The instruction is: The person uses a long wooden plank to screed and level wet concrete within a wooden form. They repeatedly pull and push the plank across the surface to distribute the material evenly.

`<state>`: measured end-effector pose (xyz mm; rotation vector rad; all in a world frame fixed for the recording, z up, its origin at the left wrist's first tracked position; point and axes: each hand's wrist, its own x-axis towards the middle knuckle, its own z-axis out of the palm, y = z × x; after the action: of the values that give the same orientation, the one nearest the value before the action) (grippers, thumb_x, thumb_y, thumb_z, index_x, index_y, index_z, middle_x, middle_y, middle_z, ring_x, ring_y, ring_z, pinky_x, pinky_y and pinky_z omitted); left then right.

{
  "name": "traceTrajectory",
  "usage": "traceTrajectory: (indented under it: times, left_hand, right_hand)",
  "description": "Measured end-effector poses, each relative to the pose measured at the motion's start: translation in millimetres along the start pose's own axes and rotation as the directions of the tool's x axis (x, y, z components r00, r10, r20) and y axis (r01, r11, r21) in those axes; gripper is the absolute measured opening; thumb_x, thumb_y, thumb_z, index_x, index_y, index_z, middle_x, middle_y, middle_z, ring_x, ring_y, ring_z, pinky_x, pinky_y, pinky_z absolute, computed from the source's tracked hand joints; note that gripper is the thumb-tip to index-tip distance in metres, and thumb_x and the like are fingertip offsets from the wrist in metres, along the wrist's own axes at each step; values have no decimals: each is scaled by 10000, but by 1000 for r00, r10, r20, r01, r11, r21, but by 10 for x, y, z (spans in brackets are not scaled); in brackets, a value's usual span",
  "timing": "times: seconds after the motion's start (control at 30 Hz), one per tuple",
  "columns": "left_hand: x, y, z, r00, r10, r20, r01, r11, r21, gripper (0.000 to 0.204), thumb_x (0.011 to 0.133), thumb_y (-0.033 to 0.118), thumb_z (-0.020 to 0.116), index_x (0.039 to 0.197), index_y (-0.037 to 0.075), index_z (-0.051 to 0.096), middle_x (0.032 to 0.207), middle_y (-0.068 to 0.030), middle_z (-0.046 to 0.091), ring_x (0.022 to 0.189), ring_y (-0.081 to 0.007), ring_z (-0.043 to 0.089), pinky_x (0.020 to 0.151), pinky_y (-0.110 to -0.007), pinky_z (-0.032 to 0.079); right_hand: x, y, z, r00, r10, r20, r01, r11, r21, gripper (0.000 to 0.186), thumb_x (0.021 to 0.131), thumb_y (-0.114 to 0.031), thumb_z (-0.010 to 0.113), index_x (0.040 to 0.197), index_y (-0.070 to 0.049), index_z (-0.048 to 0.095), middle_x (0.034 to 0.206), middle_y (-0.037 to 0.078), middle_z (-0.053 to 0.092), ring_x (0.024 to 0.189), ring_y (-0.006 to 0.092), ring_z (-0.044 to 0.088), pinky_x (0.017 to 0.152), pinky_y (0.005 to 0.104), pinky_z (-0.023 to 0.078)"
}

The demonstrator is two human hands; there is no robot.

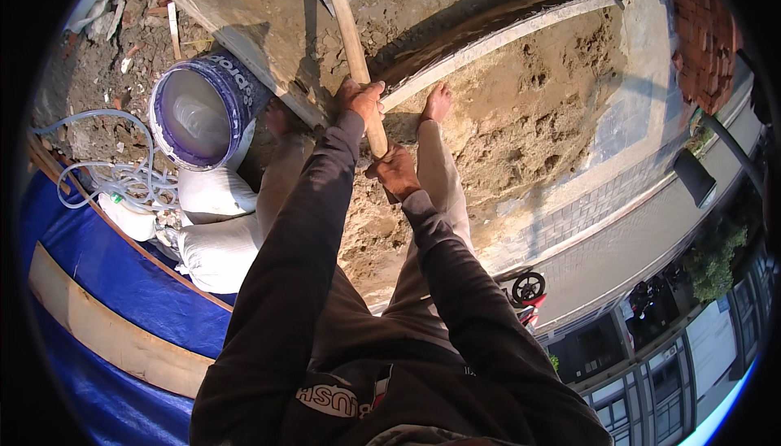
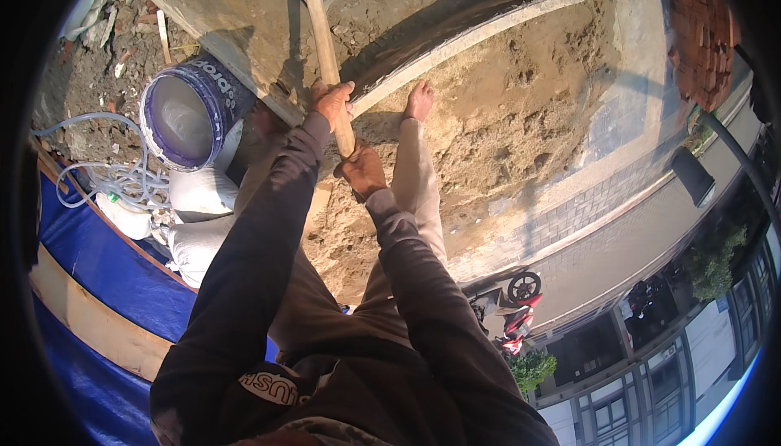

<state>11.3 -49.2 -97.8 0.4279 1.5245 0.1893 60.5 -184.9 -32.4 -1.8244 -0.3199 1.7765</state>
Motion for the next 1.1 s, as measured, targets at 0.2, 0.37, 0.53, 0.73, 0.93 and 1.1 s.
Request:
traceTrajectory:
  times: [0.2, 0.37, 0.53, 0.73, 0.93, 1.1]
  left_hand:
    - [-204, -136, 120, 986, -165, 15, 161, 977, 139, 315, 727, 147, 722, 904, 32, 488, 754, -102, 536, 553, -224, 545, 466, -404, 497]
    - [-134, -553, 80, 961, -270, 63, 264, 960, 93, 227, 734, 143, 677, 848, 53, 503, 716, -72, 484, 530, -246, 519, 487, -425, 490]
    - [-399, -428, 105, 943, -299, 143, 289, 953, 86, 214, 718, 136, 674, 829, 61, 507, 774, -70, 487, 595, -238, 527, 526, -411, 495]
    - [-614, -370, -158, 943, -306, 131, 312, 950, -25, 209, 706, 107, 677, 830, 55, 517, 727, -78, 489, 565, -225, 534, 509, -419, 494]
    - [-877, -126, -484, 926, -258, 276, 311, 935, -168, 230, 686, 90, 699, 816, 51, 514, 720, -70, 498, 561, -225, 542, 515, -407, 499]
    - [-1142, 406, -639, 903, -227, 366, 305, 937, -169, 228, 692, 97, 704, 824, 56, 523, 723, -61, 502, 596, -205, 551, 533, -396, 498]
  right_hand:
    - [-525, 59, -107, 967, 254, 22, -255, 962, 100, 396, 556, 50, 720, 903, -39, 552, 705, 14, 562, 682, 120, 514, 603, 277, 442]
    - [-880, -197, -159, 958, 285, 19, -286, 956, 69, 384, 572, -14, 747, 890, -17, 533, 641, 35, 554, 567, 162, 544, 528, 314, 454]
    - [-1056, -195, -197, 961, 275, -15, -275, 956, -106, 392, 593, -91, 755, 901, -4, 529, 651, 90, 582, 563, 194, 570, 533, 337, 469]
    - [-1278, -757, -86, 955, 295, -39, -281, 851, -444, 430, 590, -139, 762, 907, 27, 523, 723, 162, 611, 636, 273, 623, 576, 372, 488]
    - [-1518, -1343, 181, 954, 300, -24, -269, 815, -513, 488, 600, -176, 758, 948, 65, 517, 769, 202, 620, 681, 295, 636, 614, 377, 499]
    - [-1686, -1888, 406, 949, 316, -18, -289, 840, -460, 507, 601, -174, 755, 955, 93, 510, 751, 210, 605, 683, 287, 625, 604, 379, 490]
